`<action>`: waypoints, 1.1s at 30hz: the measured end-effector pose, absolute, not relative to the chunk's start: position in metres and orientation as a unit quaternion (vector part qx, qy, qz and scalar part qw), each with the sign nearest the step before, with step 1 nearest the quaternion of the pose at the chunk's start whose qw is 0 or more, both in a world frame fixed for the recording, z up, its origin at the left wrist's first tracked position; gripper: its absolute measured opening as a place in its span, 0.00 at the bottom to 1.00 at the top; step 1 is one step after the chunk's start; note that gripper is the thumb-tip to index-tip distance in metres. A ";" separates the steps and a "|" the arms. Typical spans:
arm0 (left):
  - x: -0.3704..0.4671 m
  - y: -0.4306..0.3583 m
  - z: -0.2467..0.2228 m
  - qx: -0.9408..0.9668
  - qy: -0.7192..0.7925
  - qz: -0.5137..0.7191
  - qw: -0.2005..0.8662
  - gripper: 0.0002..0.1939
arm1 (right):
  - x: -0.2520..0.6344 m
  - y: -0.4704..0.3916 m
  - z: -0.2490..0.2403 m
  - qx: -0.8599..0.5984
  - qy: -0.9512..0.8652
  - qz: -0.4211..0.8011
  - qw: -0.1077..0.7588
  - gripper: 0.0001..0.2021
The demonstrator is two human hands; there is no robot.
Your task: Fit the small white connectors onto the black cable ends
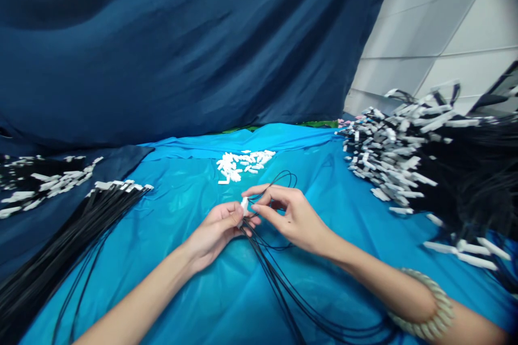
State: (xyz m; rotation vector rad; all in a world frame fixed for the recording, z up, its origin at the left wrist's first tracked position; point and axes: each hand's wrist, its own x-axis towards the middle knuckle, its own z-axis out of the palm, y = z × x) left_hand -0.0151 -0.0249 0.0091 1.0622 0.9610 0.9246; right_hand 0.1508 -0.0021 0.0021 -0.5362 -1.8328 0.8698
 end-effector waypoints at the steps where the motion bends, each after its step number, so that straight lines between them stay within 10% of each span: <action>1: -0.015 -0.024 0.009 0.460 0.428 0.414 0.658 0.10 | 0.151 -0.001 0.001 -0.238 -0.758 0.343 0.501 0.06; 10: -0.023 -0.018 0.009 0.416 0.460 0.466 0.631 0.10 | 0.161 -0.002 -0.003 -0.252 -0.800 -0.023 0.545 0.05; 33: -0.021 -0.019 0.010 0.423 0.473 0.462 0.619 0.11 | 0.149 -0.013 -0.003 -0.312 -0.837 0.192 0.406 0.02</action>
